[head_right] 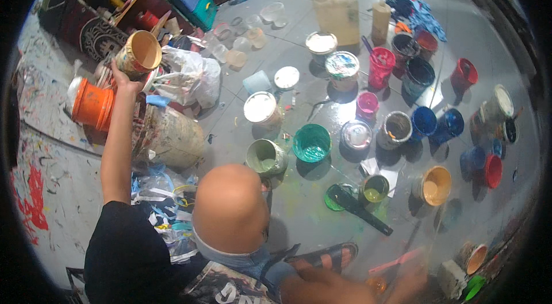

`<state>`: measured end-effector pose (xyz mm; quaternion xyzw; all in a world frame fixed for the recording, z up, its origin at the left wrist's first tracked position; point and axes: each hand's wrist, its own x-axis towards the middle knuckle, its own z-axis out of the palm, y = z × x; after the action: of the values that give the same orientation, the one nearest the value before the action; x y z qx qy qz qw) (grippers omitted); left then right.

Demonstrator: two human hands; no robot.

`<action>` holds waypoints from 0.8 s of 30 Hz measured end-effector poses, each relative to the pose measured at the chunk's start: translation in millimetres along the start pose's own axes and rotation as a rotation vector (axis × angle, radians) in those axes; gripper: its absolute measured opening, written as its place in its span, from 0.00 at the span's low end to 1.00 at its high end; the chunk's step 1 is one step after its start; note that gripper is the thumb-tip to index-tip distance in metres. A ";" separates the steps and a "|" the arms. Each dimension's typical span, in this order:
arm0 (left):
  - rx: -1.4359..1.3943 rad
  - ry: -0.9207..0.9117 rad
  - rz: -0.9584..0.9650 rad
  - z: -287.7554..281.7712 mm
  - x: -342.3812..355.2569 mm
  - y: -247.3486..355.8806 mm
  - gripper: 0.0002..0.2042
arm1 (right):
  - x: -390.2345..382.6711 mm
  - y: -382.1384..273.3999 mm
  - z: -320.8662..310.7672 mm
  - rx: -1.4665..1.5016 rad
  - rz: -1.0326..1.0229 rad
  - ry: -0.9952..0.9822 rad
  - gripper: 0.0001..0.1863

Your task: The person stirs light-colored ink in a plastic container with a spatula and then cleans the spatula with a blue cloth.

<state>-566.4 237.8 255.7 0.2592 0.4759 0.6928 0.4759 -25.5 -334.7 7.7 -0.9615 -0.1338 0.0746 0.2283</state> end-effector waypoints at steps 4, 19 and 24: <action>0.014 0.063 0.166 -62.9 77.3 3.2 0.33 | 3.6 -7.4 -6.5 -0.104 -0.019 0.160 0.23; 1.605 0.254 1.126 -66.4 228.8 -60.7 0.53 | -27.5 -63.6 -30.4 -0.058 0.061 0.250 0.22; 1.745 0.005 1.103 -77.9 253.8 -83.9 0.50 | -27.6 -51.8 -22.9 0.034 0.088 0.182 0.27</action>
<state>-699.8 443.5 123.8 0.6951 0.6290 0.2288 -0.2626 -58.7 -307.8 54.0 -0.9651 -0.0691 -0.0007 0.2525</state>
